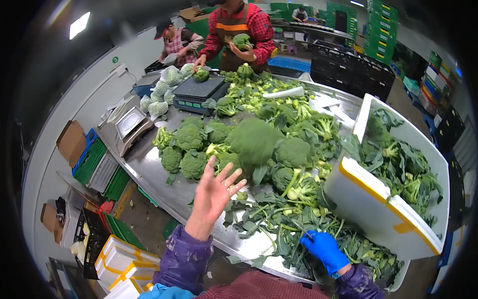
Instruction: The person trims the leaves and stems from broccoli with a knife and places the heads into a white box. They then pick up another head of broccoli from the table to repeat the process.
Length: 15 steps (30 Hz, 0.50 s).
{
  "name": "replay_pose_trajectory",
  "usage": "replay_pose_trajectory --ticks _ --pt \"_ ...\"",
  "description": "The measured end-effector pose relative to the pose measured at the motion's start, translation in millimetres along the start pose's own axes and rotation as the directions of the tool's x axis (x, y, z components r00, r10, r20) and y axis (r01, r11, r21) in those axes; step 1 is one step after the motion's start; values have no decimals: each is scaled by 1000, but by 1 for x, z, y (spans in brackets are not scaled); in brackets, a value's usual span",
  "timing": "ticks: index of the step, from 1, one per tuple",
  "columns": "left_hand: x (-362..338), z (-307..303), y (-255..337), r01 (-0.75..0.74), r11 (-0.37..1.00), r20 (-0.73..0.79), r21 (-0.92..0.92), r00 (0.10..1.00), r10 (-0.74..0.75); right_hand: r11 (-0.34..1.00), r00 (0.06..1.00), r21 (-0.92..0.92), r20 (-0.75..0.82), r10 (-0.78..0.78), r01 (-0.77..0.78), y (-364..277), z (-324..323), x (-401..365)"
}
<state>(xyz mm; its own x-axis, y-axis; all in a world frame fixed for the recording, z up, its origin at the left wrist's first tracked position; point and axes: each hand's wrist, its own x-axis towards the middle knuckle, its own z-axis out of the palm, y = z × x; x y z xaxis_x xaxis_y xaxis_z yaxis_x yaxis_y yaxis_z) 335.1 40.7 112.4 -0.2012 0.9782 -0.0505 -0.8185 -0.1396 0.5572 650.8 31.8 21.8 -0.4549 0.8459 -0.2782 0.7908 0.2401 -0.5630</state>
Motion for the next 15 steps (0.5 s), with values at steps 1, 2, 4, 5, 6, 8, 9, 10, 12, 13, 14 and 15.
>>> replay_pose_trajectory --ticks 1,2,4,5,6,8,9,10,12,13,14,15 --pt "-3 3 -2 -35 985 -12 167 999 37 999 999 46 37 0 -2 3 7 -3" --pt "-8 -1 -7 7 957 -19 291 1000 -2 987 999 163 37 -25 19 16 23 -5" --pt "-21 -25 -23 121 876 -81 467 992 -94 974 993 215 108 49 -71 -3 24 -15" --pt "-30 -42 -31 172 865 -145 472 983 -117 967 993 242 110 50 -76 -2 32 -18" --pt "-41 -57 -36 232 849 -209 474 967 -148 965 993 249 105 62 -87 -2 37 -17" --pt "-65 -80 -36 258 834 -295 488 948 -120 954 978 289 207 17 -78 3 51 -22" --pt "-76 -97 -37 257 841 -363 475 928 -79 947 977 300 204 56 -117 3 56 -25" --pt "-86 -104 -31 288 824 -412 488 908 -73 955 981 289 194 15 -72 -3 57 -22" --pt "-104 -119 -23 295 795 -481 530 877 -5 971 965 230 262 -2 -60 -20 48 -11" --pt "-110 -119 -18 306 789 -508 533 861 10 979 942 184 335 17 -83 -31 45 -4" --pt "-115 -123 -14 306 799 -520 518 854 11 973 973 201 171 -153 118 -32 58 5" --pt "-118 -125 -12 299 810 -532 504 847 18 931 946 174 2 -325 320 -39 65 15"
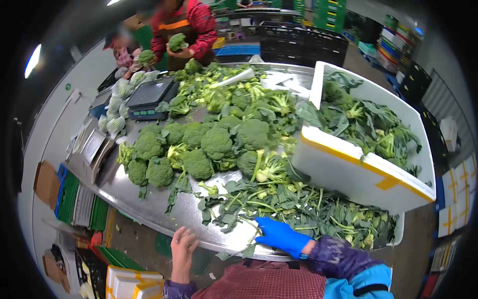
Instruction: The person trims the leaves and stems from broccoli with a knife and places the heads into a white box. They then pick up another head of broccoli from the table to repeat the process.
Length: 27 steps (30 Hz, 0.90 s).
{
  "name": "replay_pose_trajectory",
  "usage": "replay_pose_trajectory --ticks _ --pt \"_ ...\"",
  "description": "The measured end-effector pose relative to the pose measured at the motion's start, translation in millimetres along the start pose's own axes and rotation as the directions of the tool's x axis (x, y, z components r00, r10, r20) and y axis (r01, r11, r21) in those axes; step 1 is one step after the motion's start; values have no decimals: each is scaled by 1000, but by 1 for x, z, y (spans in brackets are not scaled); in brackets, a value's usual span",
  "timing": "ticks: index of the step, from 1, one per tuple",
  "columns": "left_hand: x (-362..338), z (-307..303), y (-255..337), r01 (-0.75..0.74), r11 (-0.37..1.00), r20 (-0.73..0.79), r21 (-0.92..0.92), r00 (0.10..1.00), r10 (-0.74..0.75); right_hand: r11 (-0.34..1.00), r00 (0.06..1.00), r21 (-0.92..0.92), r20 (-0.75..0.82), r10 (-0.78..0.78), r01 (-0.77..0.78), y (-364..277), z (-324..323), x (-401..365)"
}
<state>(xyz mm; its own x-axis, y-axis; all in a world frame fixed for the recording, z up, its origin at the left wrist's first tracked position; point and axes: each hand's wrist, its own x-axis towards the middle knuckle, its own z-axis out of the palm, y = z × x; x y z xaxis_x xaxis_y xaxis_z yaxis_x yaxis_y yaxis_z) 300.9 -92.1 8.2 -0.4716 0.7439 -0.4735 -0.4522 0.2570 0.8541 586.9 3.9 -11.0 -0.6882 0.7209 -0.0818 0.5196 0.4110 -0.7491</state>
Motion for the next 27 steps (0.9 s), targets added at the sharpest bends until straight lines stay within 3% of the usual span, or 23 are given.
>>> replay_pose_trajectory --ticks 2,5,6,8,10,12,14,15,18,20,22,24,25,27 --pt "1 -2 1 12 1000 -3 6 1000 -12 991 998 -132 69 15 -6 -18 0 34" --pt "-3 -6 5 17 1000 -12 14 1000 -17 941 983 -286 98 -157 179 -44 1 96" --pt "-4 -4 5 20 1000 6 11 1000 -21 920 973 -319 119 -200 228 -35 6 118" --pt "-10 -2 9 32 999 13 4 999 -32 858 957 -439 17 -290 267 2 30 148" --pt "-10 -16 4 -19 1000 94 25 995 16 846 992 -522 4 -125 109 27 40 157" --pt "-8 -20 7 8 998 58 64 998 -12 882 996 -467 -29 -80 57 42 39 141" --pt "0 -25 4 50 996 16 80 999 -51 881 962 -455 -156 -223 131 67 52 123" --pt "4 -22 4 64 995 11 78 998 -65 920 987 -392 -138 -79 19 61 50 111" --pt "12 0 5 79 993 41 89 996 -83 963 957 -269 -273 -98 22 64 51 69" --pt "17 20 0 66 993 79 97 994 -74 941 985 -327 -172 32 -88 58 35 36" --pt "13 51 1 83 990 142 112 985 -99 932 979 -338 -190 72 -134 70 33 1" --pt "11 84 -4 71 983 232 168 967 -109 937 941 -349 -326 -90 -31 81 27 -35" --pt "5 97 -6 61 975 306 214 943 -127 975 945 -57 -264 194 -216 82 23 -52" --pt "-14 130 -9 68 962 346 265 924 -161 958 937 -4 -211 279 -287 91 -4 -94"
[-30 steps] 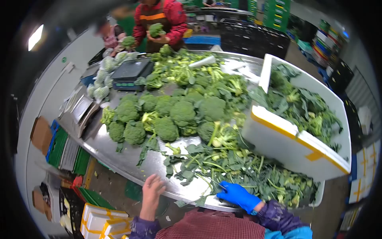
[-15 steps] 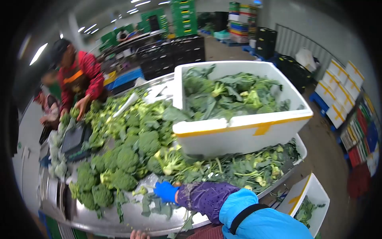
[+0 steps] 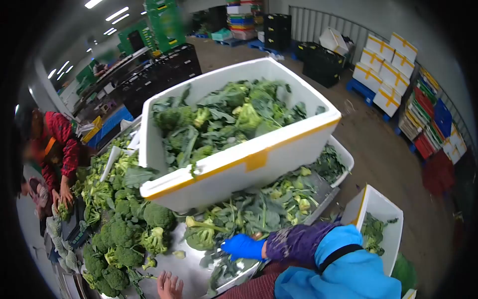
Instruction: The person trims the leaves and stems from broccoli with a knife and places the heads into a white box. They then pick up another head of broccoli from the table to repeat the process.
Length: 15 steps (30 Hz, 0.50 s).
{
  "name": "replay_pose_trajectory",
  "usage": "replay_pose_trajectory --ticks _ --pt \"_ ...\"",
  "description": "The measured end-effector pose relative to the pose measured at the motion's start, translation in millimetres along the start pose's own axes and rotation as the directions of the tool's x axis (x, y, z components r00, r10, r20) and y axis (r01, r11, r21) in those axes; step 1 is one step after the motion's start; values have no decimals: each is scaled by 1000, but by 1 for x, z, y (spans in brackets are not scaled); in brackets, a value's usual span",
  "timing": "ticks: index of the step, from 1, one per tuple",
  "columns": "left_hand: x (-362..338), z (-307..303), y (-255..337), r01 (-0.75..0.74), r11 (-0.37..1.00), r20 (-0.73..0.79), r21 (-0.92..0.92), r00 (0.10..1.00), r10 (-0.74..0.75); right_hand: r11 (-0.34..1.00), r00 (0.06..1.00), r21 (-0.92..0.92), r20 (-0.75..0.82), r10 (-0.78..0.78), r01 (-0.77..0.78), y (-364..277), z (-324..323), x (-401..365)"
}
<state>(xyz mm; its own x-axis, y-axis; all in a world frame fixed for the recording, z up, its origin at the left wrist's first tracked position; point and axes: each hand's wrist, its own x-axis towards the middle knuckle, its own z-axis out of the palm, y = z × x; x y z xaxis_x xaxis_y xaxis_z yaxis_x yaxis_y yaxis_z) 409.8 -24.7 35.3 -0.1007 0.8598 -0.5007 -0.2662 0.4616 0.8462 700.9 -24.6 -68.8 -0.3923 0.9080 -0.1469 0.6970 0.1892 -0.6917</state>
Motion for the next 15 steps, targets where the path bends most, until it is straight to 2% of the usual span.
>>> replay_pose_trajectory --ticks 1,2,3,4,5,7,9,11,12,13,14,15 --pt "-1 14 0 -11 1000 46 16 999 11 999 998 3 54 46 -46 11 -14 -15" --pt "0 23 -5 -15 1000 48 24 999 13 920 969 306 105 224 -246 19 -26 -31" --pt "2 31 -11 -14 999 73 37 997 11 721 909 556 209 360 -413 29 -39 -50" --pt "3 40 -15 -19 999 92 42 996 15 970 991 201 24 134 -136 48 -53 -68" --pt "2 51 -17 -37 999 76 26 997 35 961 984 -230 -49 -170 155 67 -67 -84" --pt "-1 71 -18 11 996 118 84 993 -21 961 977 -204 -57 -204 188 98 -86 -108" --pt "-2 88 -26 4 998 68 60 998 -8 966 986 -208 96 -136 153 113 -99 -119" --pt "-5 105 -29 -19 993 128 118 992 3 983 981 -99 133 -139 153 125 -94 -118" --pt "-7 120 -24 -98 977 169 191 983 66 977 974 -101 150 -171 187 133 -86 -117" --pt "-9 138 -15 -62 977 181 206 983 25 974 973 -129 157 -168 189 140 -79 -117" --pt "-8 152 -11 -119 956 267 266 963 46 969 973 -159 162 -162 188 147 -71 -119" --pt "-5 166 -8 -178 930 350 320 935 58 973 993 210 52 -109 96 153 -61 -123"
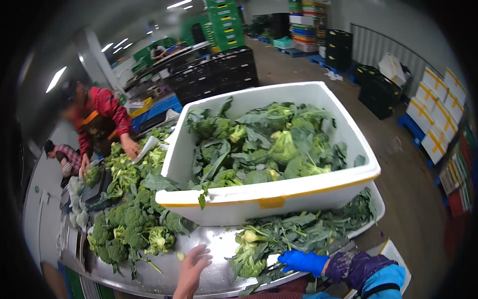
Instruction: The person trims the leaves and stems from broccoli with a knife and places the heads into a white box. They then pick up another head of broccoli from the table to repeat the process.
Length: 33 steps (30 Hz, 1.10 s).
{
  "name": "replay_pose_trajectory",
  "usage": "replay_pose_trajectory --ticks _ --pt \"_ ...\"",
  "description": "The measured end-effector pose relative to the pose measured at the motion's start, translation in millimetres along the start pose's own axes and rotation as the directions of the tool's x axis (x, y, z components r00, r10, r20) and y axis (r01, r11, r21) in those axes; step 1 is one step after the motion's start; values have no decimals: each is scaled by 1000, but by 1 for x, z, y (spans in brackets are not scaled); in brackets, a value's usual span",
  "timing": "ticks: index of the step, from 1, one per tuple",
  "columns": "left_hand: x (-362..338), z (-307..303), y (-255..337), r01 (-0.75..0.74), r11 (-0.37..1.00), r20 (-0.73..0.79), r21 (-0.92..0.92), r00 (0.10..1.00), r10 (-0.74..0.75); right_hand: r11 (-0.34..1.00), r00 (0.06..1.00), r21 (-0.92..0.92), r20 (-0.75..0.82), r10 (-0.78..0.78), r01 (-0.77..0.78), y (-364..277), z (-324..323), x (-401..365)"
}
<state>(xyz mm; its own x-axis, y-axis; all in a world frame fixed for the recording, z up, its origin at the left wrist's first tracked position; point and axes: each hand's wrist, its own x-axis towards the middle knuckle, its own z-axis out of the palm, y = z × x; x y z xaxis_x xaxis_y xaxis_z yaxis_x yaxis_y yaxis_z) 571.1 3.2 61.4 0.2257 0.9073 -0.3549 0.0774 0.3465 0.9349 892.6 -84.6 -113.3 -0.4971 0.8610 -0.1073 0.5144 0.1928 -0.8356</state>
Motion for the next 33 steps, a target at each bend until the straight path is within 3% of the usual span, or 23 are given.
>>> replay_pose_trajectory --ticks 2,3,5,6,8,9,11,12,13,15,18,20,21,22,23,24,25,26,28,29,31,32,33 --pt "19 32 16 -151 979 187 138 974 123 940 981 -331 194 -20 85 -4 -15 4" --pt "28 52 31 -182 966 315 183 942 118 936 970 -328 236 -51 128 -3 -19 3" --pt "50 93 42 -371 908 501 195 834 233 949 976 -251 154 -157 193 -3 -22 1" --pt "63 112 46 -493 824 543 278 789 288 944 969 -252 172 -175 215 -23 -38 2" --pt "90 147 42 -665 698 528 265 706 472 968 982 -217 166 -89 125 -40 -52 1" --pt "98 160 45 -667 678 493 309 722 485 962 967 -211 222 -128 176 -37 -53 6" --pt "112 169 44 -683 636 432 359 725 536 970 973 -126 132 -191 207 -17 -48 5" --pt "113 171 49 -707 591 423 389 707 567 997 972 39 225 -71 64 22 -29 -12" --pt "119 176 41 -735 530 377 423 675 634 993 972 106 234 16 -42 16 -36 -11" --pt "125 180 41 -714 536 384 450 697 606 951 953 217 255 164 -222 -5 -52 -8" --pt "139 191 33 -746 471 337 472 646 685 857 910 335 277 308 -392 -19 -69 -4" --pt "144 194 33 -783 484 328 392 610 721 792 880 391 282 382 -468 -24 -77 0" --pt "150 194 28 -779 494 407 386 625 666 774 873 405 274 404 -486 -27 -78 1" --pt "154 194 23 -786 482 404 388 615 677 785 878 398 266 397 -475 -21 -75 1" --pt "157 195 19 -797 458 416 393 598 685 935 946 175 166 280 -307 -3 -75 2" --pt "157 195 20 -808 433 429 399 582 691 990 986 -76 101 130 -123 1 -78 5" --pt "156 193 22 -785 442 502 434 618 605 975 991 -196 61 120 -106 2 -80 4" --pt "152 191 23 -789 430 500 439 612 613 975 973 -85 95 212 -204 -4 -85 6" --pt "143 190 22 -781 515 445 354 625 642 957 986 -252 46 162 -146 -21 -96 -1" --pt "133 179 29 -767 543 486 342 639 596 956 987 -260 51 155 -137 -30 -101 -2" --pt "110 143 22 -729 631 437 263 673 596 927 964 -290 50 263 -238 -45 -102 -5" --pt "94 116 19 -629 732 394 264 763 513 929 966 -290 55 254 -228 -50 -101 -11" --pt "84 89 2 -612 733 313 298 788 531 919 972 -338 42 232 -205 -52 -101 -17"
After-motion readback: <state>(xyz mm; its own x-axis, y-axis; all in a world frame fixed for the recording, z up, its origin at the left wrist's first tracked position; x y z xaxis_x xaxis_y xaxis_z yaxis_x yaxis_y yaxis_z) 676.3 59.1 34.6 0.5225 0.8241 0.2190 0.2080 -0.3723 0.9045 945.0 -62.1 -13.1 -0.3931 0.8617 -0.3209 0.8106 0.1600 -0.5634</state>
